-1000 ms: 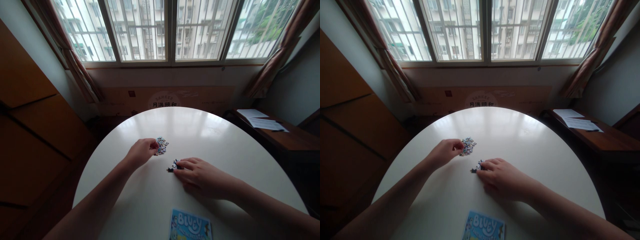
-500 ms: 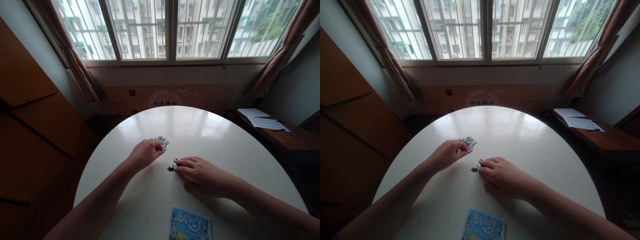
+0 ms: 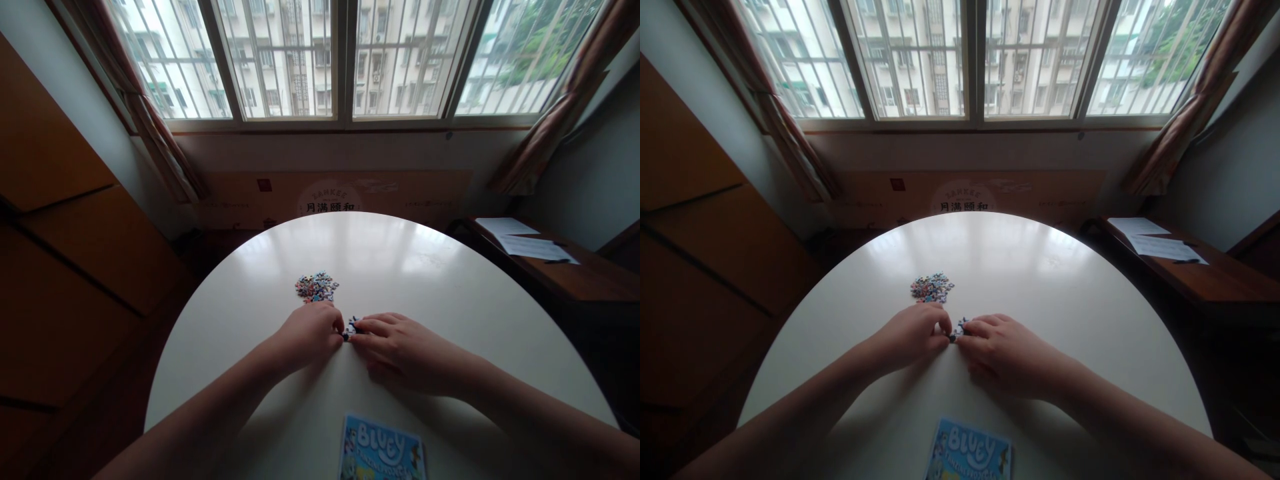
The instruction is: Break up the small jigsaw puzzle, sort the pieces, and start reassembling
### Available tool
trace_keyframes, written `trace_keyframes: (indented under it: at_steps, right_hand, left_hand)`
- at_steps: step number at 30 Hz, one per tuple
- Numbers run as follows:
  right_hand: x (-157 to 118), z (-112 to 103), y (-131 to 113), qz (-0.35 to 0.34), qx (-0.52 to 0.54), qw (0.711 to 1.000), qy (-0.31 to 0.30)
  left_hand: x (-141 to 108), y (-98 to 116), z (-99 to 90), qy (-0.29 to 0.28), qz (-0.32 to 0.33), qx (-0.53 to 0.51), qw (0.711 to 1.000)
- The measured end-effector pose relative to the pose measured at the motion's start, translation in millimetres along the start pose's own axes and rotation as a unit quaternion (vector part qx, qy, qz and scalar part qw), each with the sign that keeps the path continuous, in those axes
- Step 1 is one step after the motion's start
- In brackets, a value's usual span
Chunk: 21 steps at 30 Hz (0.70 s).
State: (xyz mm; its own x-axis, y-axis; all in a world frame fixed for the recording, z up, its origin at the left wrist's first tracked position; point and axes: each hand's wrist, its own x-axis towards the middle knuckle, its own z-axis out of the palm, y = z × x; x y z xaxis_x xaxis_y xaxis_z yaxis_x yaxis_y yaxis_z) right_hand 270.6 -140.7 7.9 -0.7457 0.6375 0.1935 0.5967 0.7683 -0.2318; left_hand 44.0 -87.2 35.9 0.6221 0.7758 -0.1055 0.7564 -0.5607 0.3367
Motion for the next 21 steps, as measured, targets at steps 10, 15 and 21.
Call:
trace_keyframes:
  at_steps: [10, 15, 21]
  right_hand:
    - [0.7, -1.2, -0.9, 0.01, -0.005, 1.0, -0.004]
    - [0.3, -0.8, -1.2, 0.009, -0.001, 1.0, 0.003]
    - [-0.3, 2.1, 0.3, 0.009, -0.007, 1.0, 0.001]
  left_hand:
    - [4.3, -4.5, 1.9, -0.017, -0.03, -0.079, 0.996]
    - [-0.5, -0.5, -0.3, 0.0, -0.022, -0.019, 1.0]
    - [-1.0, 3.3, 1.5, 0.011, -0.026, 0.01, 1.0]
